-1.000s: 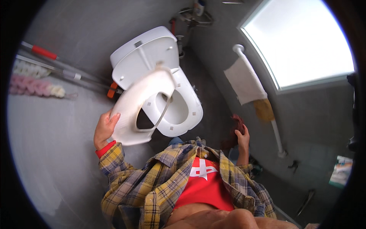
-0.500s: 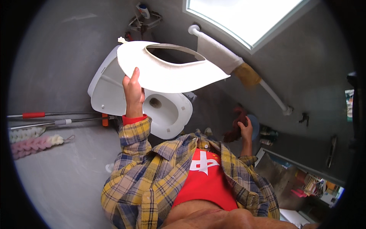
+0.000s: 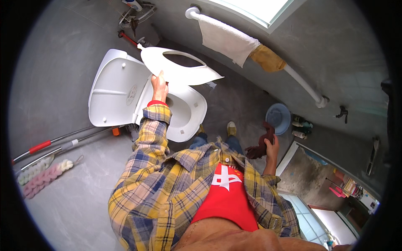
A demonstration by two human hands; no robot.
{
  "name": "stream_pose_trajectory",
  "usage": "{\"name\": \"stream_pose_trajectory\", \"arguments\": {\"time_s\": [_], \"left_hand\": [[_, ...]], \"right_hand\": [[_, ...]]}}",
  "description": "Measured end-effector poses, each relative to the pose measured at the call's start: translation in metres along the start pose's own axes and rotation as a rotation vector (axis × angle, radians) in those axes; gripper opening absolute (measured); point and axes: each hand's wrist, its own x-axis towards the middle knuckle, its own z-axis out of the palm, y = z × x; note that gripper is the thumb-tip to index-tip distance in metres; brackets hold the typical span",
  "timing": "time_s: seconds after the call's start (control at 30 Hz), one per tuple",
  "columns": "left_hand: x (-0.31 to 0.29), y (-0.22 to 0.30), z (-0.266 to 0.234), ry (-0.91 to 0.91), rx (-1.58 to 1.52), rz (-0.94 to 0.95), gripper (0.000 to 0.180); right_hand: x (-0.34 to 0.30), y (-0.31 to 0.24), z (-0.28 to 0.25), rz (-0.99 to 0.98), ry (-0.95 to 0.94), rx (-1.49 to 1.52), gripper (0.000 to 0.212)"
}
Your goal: The person washes a brown cloth in a blue basin, wrings it out, and wipes the floor and toilet seat. They then pour the basin water into the toilet and place the basin on the floor.
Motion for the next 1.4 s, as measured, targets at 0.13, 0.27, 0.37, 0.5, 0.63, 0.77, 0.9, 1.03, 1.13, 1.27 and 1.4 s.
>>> {"name": "stream_pose_trajectory", "arguments": {"time_s": [0.13, 0.27, 0.37, 0.5, 0.63, 0.77, 0.9, 1.03, 1.13, 1.27, 1.4], "left_hand": [[0.02, -0.015, -0.015, 0.042, 0.005, 0.023, 0.026], [0.02, -0.017, -0.033, 0.163, 0.059, 0.006, 0.027], [0.013, -0.011, -0.033, 0.08, 0.025, 0.068, 0.03], [0.006, 0.01, -0.011, 0.095, 0.083, 0.134, 0.031], [-0.006, 0.039, 0.005, 0.108, 0.149, 0.269, 0.032], [-0.018, 0.059, 0.009, 0.145, 0.115, 0.374, 0.032], [-0.016, 0.054, 0.009, 0.113, 0.169, 0.334, 0.032], [0.005, 0.023, 0.016, 0.063, 0.146, 0.295, 0.031], [0.031, -0.001, 0.033, 0.11, 0.163, 0.244, 0.03], [0.065, -0.019, 0.064, -0.215, 0.032, 0.177, 0.043], [0.073, -0.016, 0.076, -0.353, 0.139, 0.054, 0.092]], "right_hand": [[-0.015, 0.024, -0.006, -0.008, 0.036, -0.036, 0.063], [-0.024, 0.038, -0.011, 0.043, 0.032, -0.054, 0.063], [-0.02, 0.034, -0.009, -0.004, 0.013, -0.051, 0.065], [-0.006, 0.011, -0.004, -0.027, -0.017, -0.042, 0.064], [0.003, -0.007, 0.002, -0.04, -0.037, -0.075, 0.062], [0.01, -0.009, 0.008, -0.038, -0.063, -0.022, 0.061], [0.015, -0.004, 0.01, -0.075, -0.092, -0.083, 0.061], [0.01, 0.004, 0.005, -0.059, -0.065, -0.09, 0.062], [-0.001, 0.013, 0.003, -0.061, -0.066, -0.039, 0.064], [-0.016, 0.031, 0.002, -0.079, -0.028, -0.059, 0.063], [-0.025, 0.04, -0.001, -0.08, -0.022, -0.042, 0.062]]}}
